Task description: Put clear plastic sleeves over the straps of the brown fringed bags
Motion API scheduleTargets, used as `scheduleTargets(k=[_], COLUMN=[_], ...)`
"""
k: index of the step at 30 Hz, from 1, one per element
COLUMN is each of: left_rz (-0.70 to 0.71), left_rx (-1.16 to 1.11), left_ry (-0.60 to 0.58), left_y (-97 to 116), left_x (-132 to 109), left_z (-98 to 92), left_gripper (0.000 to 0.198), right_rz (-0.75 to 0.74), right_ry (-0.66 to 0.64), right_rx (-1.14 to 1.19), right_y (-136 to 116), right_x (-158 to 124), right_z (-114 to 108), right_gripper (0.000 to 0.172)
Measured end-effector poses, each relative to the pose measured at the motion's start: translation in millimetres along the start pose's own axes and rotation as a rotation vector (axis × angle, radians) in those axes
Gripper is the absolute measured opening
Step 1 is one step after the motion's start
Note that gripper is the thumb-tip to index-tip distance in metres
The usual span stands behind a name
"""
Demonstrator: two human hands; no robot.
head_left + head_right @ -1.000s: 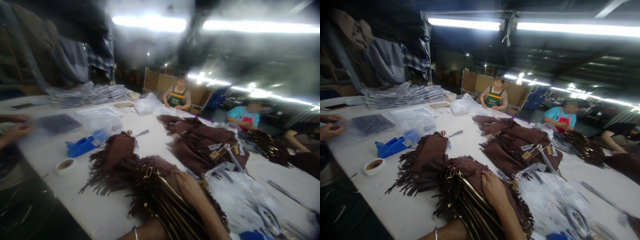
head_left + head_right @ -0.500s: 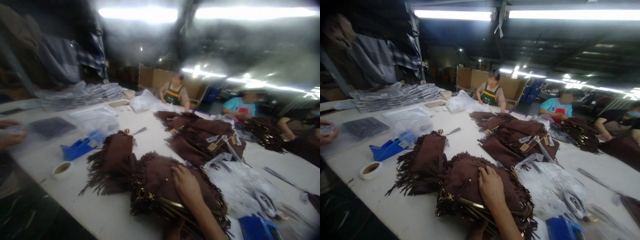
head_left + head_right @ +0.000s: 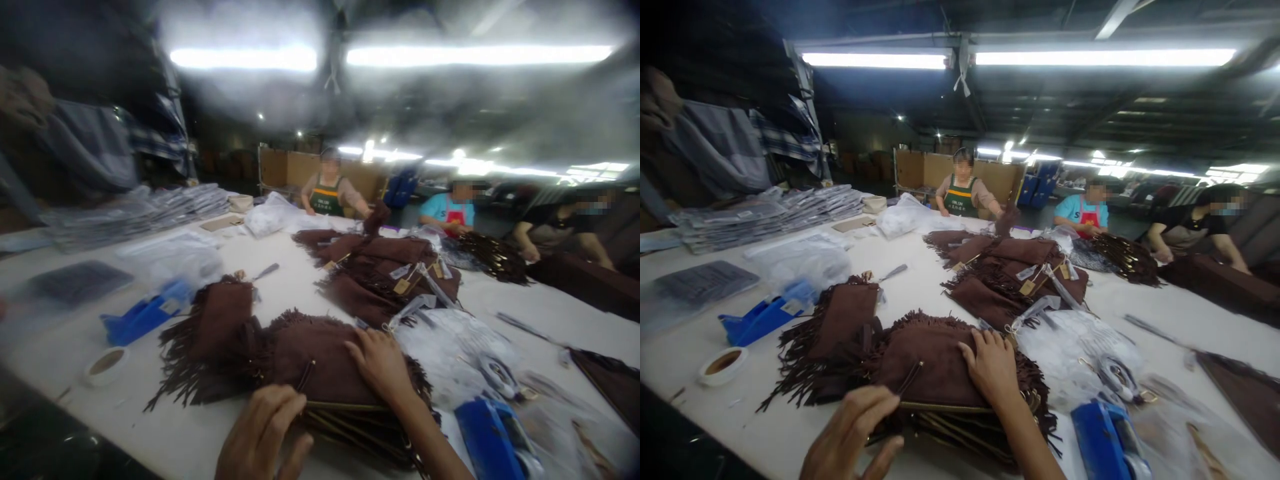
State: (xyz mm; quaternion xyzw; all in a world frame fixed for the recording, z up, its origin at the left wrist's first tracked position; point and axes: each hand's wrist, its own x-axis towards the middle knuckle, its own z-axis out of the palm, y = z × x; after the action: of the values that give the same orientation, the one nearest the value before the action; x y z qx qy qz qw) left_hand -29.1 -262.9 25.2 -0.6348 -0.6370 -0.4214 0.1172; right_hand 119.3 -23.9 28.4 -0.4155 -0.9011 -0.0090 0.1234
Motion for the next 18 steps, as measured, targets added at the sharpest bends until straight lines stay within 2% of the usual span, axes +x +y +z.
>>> scheduleTargets(k=[1, 3, 5, 7, 10, 14, 16, 18], left_rz=[0.030, 0.006, -0.024, -0.013, 0.089, 0.277, 0.315, 0.290], left_rx=[0.148, 0.302, 0.312, 0.290, 0.311, 0.345, 0.332, 0.298], left_ry=[-0.019, -0.198, -0.396, -0.502, -0.473, -0.314, -0.331, -0.409], left_y=[-3, -11, -23, -35, -42, -44, -51, -62], left_x=[14, 38, 52, 60, 71, 82, 78, 70], left_z=[-10.1, -15.3, -8.2, -0.2, 0.8, -2.6, 2.1, 8.9], left_gripper=[0.058, 0.078, 0.081, 0.076, 0.067, 0.062, 0.066, 0.074], right_rz=[0.020, 0.050, 0.054, 0.043, 0.031, 0.051, 0.089, 0.110], right_ry=[-0.021, -0.068, -0.091, -0.092, -0.116, -0.101, -0.102, -0.154], right_rx=[-0.002, 0.013, 0.036, 0.055, 0.086, 0.052, -0.023, -0.049], right_y=[9, 24, 35, 42, 44, 40, 42, 49], right_x=[1, 3, 4, 3, -1, -17, -27, -29], right_z=[0, -2, -3, -6, -11, -15, -15, -16], right_gripper=[0.050, 0.053, 0.048, 0.035, 0.018, 0.019, 0.024, 0.025])
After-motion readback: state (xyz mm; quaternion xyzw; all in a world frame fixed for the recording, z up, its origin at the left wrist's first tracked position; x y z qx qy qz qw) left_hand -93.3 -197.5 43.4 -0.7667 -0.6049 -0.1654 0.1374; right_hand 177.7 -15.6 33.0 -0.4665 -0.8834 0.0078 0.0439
